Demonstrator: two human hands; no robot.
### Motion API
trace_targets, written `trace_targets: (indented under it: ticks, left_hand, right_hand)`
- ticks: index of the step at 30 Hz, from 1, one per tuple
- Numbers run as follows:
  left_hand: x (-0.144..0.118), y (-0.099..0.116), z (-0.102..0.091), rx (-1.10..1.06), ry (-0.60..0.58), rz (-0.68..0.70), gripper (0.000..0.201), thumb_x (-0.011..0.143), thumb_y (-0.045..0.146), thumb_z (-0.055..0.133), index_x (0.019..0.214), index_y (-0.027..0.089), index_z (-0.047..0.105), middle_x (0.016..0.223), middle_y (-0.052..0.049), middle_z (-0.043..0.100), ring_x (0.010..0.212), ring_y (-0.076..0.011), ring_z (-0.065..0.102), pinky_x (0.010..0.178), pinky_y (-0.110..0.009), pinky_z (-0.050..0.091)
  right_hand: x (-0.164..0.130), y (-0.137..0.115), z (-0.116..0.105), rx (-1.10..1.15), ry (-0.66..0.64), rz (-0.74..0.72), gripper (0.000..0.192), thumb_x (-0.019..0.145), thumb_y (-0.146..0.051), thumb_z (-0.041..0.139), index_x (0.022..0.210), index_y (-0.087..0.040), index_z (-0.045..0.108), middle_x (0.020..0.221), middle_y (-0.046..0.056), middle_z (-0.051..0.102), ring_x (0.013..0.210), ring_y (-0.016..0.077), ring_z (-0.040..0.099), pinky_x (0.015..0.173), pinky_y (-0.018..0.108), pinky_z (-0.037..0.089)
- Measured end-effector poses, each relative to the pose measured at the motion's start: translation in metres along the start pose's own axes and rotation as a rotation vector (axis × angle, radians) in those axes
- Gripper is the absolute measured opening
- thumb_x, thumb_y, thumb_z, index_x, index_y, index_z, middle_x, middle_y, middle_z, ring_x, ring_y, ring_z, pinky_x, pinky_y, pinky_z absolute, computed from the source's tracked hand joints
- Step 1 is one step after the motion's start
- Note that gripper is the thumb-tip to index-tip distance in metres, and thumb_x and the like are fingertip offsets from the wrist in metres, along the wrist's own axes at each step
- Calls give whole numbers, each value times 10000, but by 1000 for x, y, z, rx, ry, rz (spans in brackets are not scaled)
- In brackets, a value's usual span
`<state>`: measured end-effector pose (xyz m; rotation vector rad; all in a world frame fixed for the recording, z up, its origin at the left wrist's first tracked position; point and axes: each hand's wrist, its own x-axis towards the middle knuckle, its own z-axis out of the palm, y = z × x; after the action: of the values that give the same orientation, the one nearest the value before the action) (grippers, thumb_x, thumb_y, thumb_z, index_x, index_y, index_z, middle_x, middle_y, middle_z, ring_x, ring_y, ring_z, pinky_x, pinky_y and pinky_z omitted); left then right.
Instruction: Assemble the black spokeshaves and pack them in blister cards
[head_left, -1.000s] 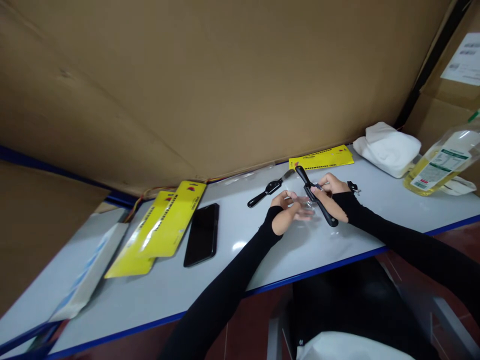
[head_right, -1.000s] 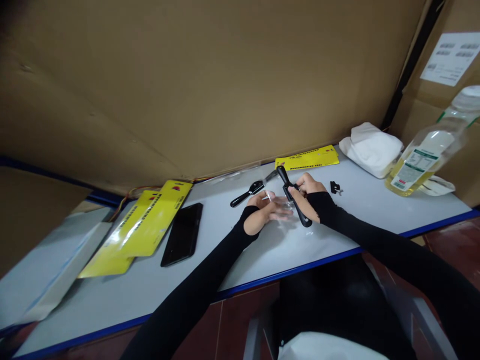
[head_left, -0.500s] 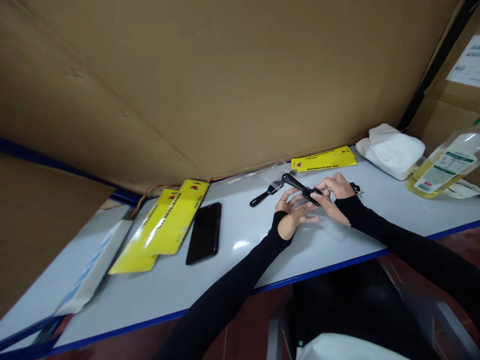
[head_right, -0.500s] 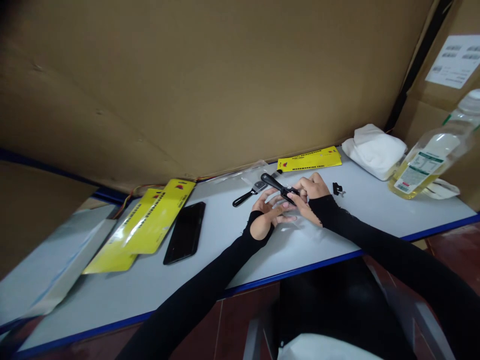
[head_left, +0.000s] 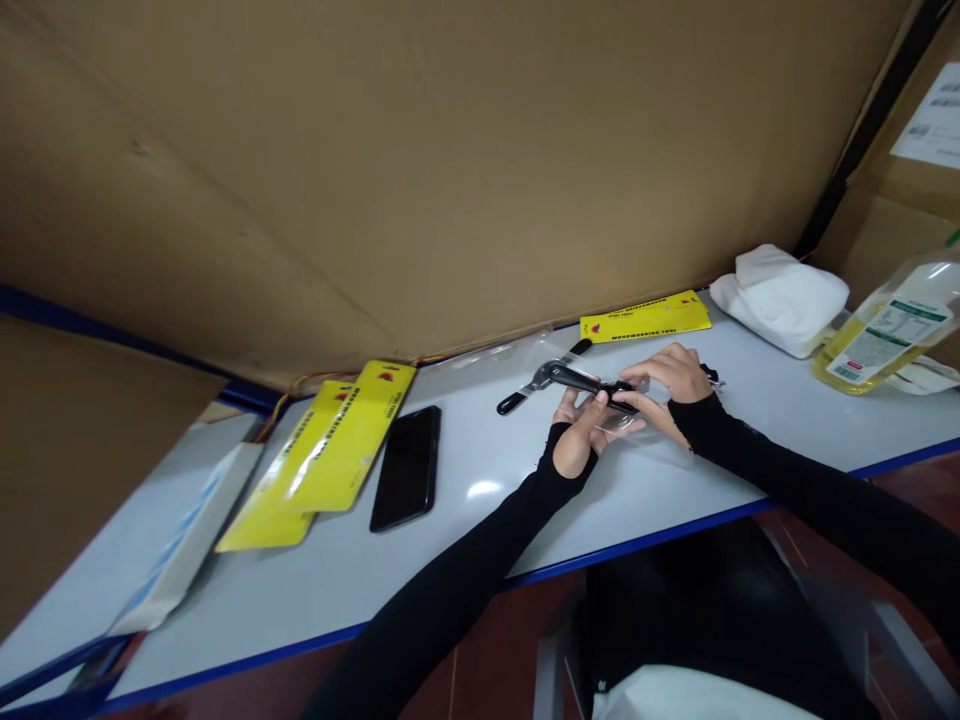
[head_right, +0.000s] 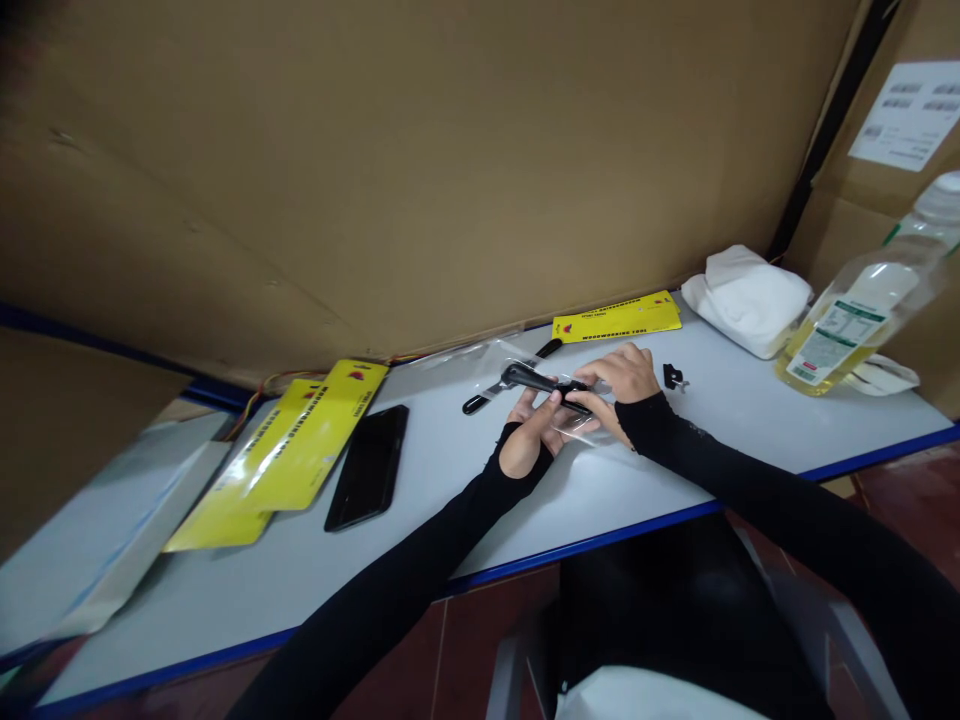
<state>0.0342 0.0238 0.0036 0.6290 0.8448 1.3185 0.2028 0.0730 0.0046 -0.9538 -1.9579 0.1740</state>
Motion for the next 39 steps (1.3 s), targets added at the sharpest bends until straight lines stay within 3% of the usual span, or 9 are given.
trace_targets:
  ticks: [4, 8, 11, 17, 20, 24, 31, 35, 39]
  left_hand:
    - [-4, 3, 4, 35, -9, 20, 681, 658, 479, 981, 1120, 237, 542, 1084, -68, 772, 1045, -295, 776, 874, -482, 659]
    - [-6, 7, 5, 7, 15, 8, 697, 646, 501, 987, 1106, 231, 538, 1033, -57, 763, 1023, -286, 778, 880, -465, 653]
    - [-3, 5, 2, 4, 31, -3, 750, 626, 504, 1002, 1128, 227, 518, 920, -30, 738, 912, -271, 782, 856, -468, 652]
    - [1, -4, -6, 22, 5, -26, 729, 642, 437, 998, 1139, 210, 516, 828, 22, 689, 744, -177, 723, 821, -417, 642]
    - [1, -5, -6, 44, 17, -34, 703, 681, 421, 972, 1170, 204, 517, 865, -2, 706, 780, -201, 738, 833, -449, 647]
    - [1, -3, -6, 44, 27, -34, 695, 681, 366, 947, 1196, 196, 513, 898, -32, 727, 903, -267, 766, 850, -487, 653]
    - [3, -4, -7, 75, 32, 21, 662, 660, 416, 975, 1128, 192, 564, 968, -40, 726, 950, -272, 772, 834, -477, 676]
    - [4, -2, -6, 77, 51, 62, 687, 590, 383, 1020, 1089, 201, 584, 927, -12, 720, 925, -276, 779, 795, -464, 691]
    - [7, 1, -6, 80, 140, 21, 672, 547, 361, 1023, 1036, 179, 599, 830, -4, 713, 807, -274, 782, 636, -402, 690]
  right_hand:
    - [1, -2, -1, 52, -15, 40, 162, 946, -380, 765, 1015, -234, 754, 856, 31, 762, 802, 221, 609, 777, 372, 448]
    - [-1, -9, -1, -5, 72, -177, 109, 979, -318, 723, 1020, -224, 760, 870, 45, 763, 795, 210, 633, 790, 372, 460]
    - [-5, -12, 1, -42, 28, -299, 98, 982, -261, 690, 1034, -208, 753, 856, 56, 752, 791, 211, 640, 768, 369, 448]
    - [0, -12, -11, 87, -340, 36, 301, 797, -240, 810, 1081, -208, 715, 955, 39, 771, 829, 203, 653, 827, 340, 513]
    - [7, -11, -22, 81, -451, 88, 339, 777, -279, 830, 1101, -252, 734, 989, 5, 801, 834, 196, 671, 850, 344, 513]
    - [11, -11, -30, -13, -526, 117, 230, 790, -297, 820, 1006, -260, 750, 914, -7, 795, 778, 190, 658, 778, 332, 495]
    - [5, -12, -25, -112, -424, 36, 170, 890, -337, 755, 1032, -245, 743, 904, 50, 764, 948, 256, 627, 741, 328, 463]
    - [5, -12, -26, 34, -332, -10, 164, 880, -365, 775, 954, -225, 732, 830, 29, 721, 796, 198, 599, 762, 322, 479]
    - [8, -8, -28, 118, -199, 35, 188, 913, -416, 711, 865, -235, 710, 749, 0, 692, 673, 160, 564, 683, 300, 460]
